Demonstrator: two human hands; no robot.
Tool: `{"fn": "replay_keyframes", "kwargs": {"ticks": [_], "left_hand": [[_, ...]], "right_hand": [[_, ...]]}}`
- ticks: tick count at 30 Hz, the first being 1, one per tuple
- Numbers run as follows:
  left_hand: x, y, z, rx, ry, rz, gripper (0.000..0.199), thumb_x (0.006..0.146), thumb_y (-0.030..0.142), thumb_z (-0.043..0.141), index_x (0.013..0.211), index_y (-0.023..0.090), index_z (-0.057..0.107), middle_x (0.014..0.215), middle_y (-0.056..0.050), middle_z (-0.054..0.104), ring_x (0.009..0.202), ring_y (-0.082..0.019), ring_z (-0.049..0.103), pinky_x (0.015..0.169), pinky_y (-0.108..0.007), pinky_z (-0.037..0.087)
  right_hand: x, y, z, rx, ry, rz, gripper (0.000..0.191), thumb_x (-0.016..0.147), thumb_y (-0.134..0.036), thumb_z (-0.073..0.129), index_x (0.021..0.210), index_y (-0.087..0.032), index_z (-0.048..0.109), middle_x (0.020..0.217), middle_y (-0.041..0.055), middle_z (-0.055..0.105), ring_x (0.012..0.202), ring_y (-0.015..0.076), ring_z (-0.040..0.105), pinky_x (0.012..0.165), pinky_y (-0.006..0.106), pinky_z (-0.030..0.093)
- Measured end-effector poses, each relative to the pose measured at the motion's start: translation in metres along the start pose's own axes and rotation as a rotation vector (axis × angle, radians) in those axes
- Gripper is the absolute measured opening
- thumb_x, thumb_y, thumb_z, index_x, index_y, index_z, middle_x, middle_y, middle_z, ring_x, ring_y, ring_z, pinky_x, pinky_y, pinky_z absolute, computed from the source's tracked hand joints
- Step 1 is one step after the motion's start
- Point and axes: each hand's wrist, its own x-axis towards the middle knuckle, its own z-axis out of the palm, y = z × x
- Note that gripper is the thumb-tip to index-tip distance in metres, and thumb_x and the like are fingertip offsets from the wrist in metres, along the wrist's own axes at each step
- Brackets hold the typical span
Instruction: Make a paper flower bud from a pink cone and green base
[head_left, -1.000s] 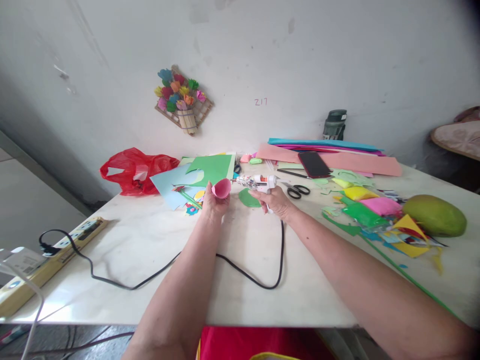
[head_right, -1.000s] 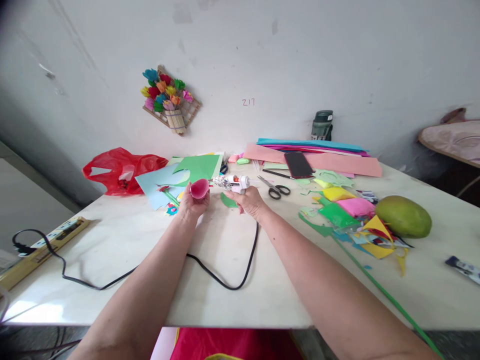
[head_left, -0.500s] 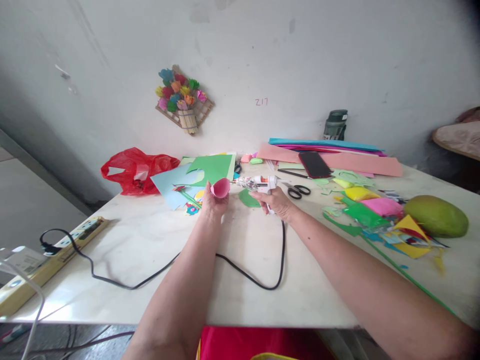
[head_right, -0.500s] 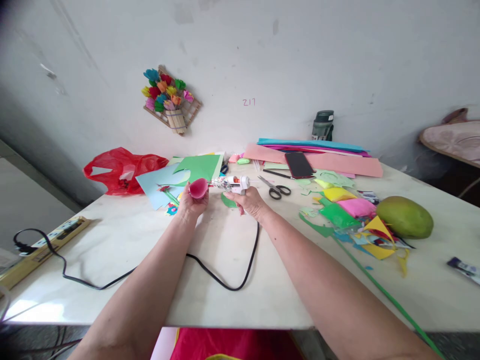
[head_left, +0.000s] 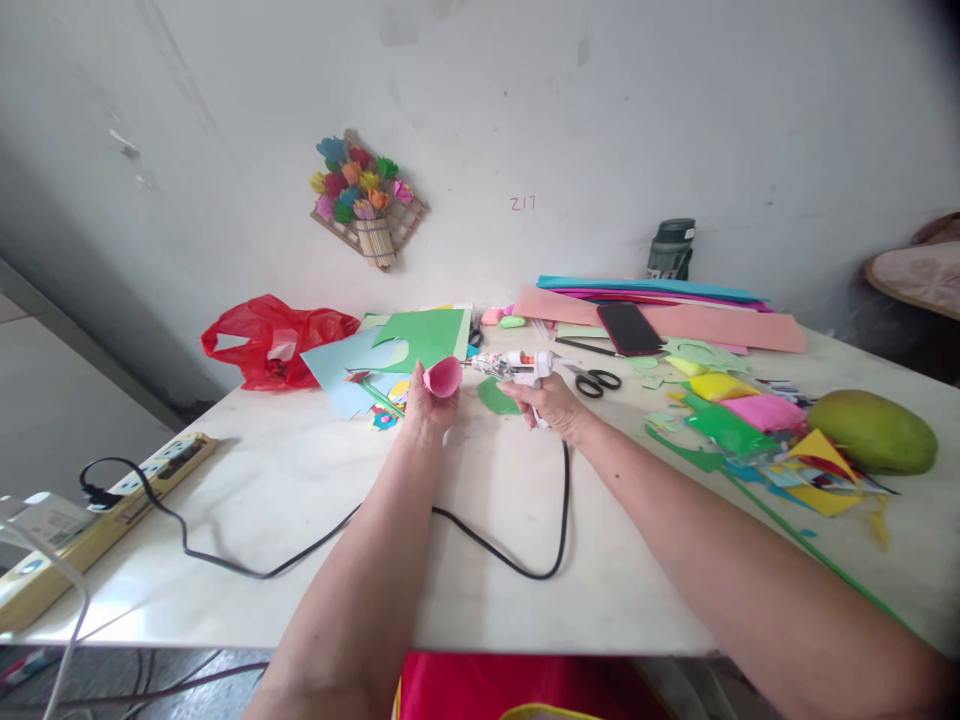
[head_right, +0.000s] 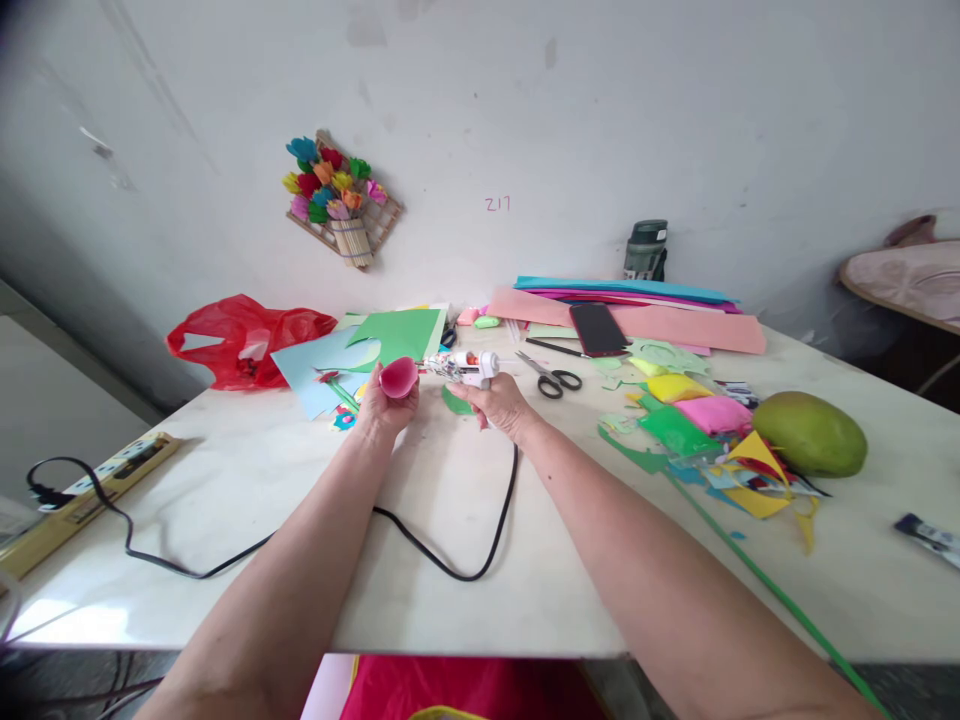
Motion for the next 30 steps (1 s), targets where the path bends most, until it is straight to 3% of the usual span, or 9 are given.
{"fn": "replay_keyframes", "kwargs": {"ticks": [30], "left_hand": [[-0.0006,0.0059,0.0002,-0.034,-0.013,0.015,0.027,0.086,0.042,0.05,0.09,0.016,0.054,0.066,-0.002,0.062,0.057,-0.013,0.061,0.047,-0.019,0.048]], "right_hand": [[-0.004,-0.0026,0.0022,0.024,-0.096,0.034,0.032,0.061,-0.04,0.072,0.055,-0.016,0.051,0.041,-0.0044,0.047,0.03,0.0081,0.043,0.031,0.021,0.034]]}}
